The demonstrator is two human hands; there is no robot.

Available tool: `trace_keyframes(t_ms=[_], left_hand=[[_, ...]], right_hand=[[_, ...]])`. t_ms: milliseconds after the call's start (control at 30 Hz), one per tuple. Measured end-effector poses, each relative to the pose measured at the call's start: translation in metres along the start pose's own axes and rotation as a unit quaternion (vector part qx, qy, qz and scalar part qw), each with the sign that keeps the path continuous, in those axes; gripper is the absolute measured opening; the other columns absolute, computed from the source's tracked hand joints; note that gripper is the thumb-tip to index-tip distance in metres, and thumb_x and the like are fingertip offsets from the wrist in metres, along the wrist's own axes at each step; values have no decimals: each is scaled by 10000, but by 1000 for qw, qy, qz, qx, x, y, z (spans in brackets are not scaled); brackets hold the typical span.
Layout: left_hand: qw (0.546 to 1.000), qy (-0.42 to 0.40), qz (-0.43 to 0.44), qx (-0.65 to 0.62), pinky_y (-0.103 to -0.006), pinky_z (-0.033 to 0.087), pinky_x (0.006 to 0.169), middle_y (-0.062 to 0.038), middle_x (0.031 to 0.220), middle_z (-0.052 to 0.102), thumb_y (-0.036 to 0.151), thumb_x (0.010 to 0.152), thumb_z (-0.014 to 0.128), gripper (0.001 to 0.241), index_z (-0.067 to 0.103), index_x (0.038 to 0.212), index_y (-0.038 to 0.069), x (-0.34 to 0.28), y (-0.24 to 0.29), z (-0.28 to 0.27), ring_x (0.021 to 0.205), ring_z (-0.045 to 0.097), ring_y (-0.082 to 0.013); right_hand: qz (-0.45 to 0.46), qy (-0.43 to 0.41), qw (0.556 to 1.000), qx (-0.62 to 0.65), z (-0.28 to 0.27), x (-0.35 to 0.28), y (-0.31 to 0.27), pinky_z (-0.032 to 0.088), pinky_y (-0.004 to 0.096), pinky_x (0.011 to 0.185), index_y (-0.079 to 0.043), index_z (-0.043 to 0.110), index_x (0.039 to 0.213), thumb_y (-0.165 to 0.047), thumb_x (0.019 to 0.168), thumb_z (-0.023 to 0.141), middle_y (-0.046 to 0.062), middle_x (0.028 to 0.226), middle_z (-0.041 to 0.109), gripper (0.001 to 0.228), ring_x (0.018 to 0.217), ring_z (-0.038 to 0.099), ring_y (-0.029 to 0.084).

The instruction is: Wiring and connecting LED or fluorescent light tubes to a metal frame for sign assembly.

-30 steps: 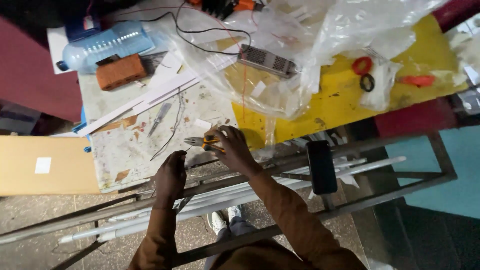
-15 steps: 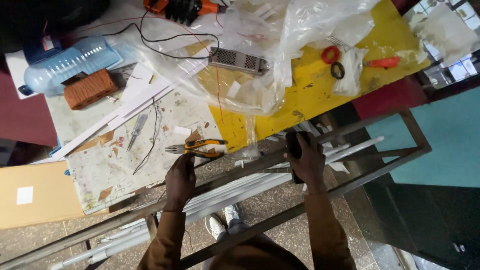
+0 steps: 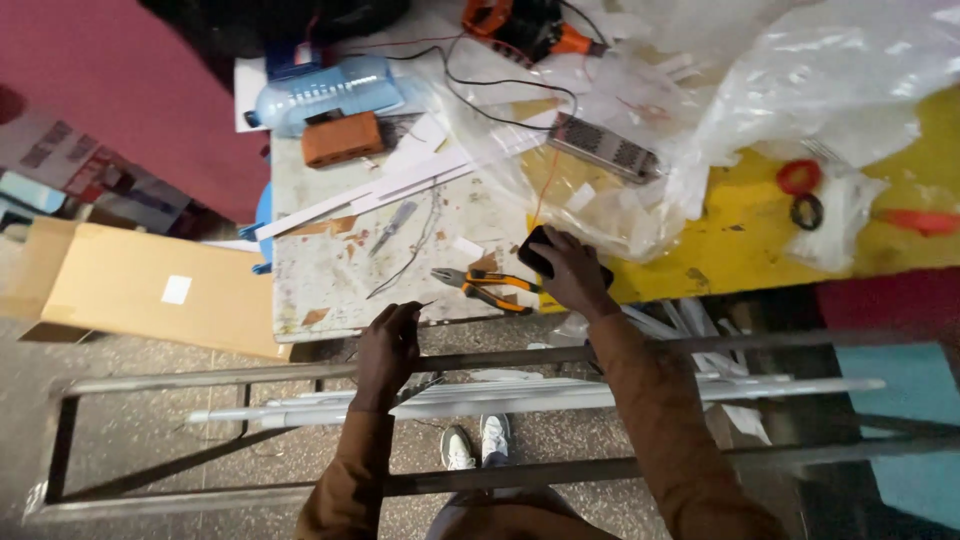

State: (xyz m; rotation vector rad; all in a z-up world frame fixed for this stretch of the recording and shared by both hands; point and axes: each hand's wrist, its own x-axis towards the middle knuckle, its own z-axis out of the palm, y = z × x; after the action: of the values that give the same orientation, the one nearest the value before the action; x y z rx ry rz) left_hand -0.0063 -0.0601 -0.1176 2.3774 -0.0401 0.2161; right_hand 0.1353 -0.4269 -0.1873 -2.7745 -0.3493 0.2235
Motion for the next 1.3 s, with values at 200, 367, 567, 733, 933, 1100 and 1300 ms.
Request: trace_keyframes(t_ms=[200,367,567,733,933,1100,1300], left_hand=[[983,165,28,-70,-469,562,587,-106,724,625,165,1125,698,143,817,1115,88,-10,1,-44,676,704,-367],[956,260,27,-135,-362,503,562,-89,708,584,122,1162,676,161,828,1139,76,-6,-5,-63,621,626,-238],[981,148,-44,-120,-515,556,665,-189,791,698,201,1132,723,187,834,1148,51,-19,-10,-59,739,726,-407],[981,107,-74,-140,-556,591,768,-188,855,717,226,1118,724,204,836,1148,58,-33,-14,-47,848,759,-448],[994,40,-17,-102,-566,581,828,-169,885,732,290,1103,722,238,840,1122,84,-47,-23,-46,908,750,-464],[981,87,-32,-171,-492,584,753,-159,802,691,230,1117,720,203,838,1118,64,-33,-36,-74,789,730,-378],[960,90,-31,-263,-430,569,711,-125,738,671,187,1118,741,172,853,1103,58,-25,-66,-123,695,660,-261]], right_hand=[[-132,160,978,20,47,37,-60,533,499,1135,-208,757,1421,-207,988,779,53,1384,735,433,1386,661,297],[-197,26,978,71,48,28,-163,614,440,1061,-210,775,1391,-213,1082,697,24,1385,743,319,1380,681,260],[-219,-8,973,79,72,49,-213,653,497,1010,-197,656,1537,-195,1094,648,69,1405,709,443,1378,654,300],[-171,-78,961,204,14,45,-242,627,698,922,-124,309,1791,-220,1204,528,278,1274,680,634,1217,723,485],[-145,-125,962,193,36,90,-243,659,643,954,-121,269,1808,-270,1206,496,224,1210,707,661,1139,774,449],[-37,-96,972,209,19,95,-266,567,728,1063,-122,153,1826,-420,1194,478,309,1234,775,771,1260,746,538],[78,-25,989,125,116,165,-219,567,631,1121,-247,561,1467,-766,1144,455,232,1320,793,620,1288,758,478]])
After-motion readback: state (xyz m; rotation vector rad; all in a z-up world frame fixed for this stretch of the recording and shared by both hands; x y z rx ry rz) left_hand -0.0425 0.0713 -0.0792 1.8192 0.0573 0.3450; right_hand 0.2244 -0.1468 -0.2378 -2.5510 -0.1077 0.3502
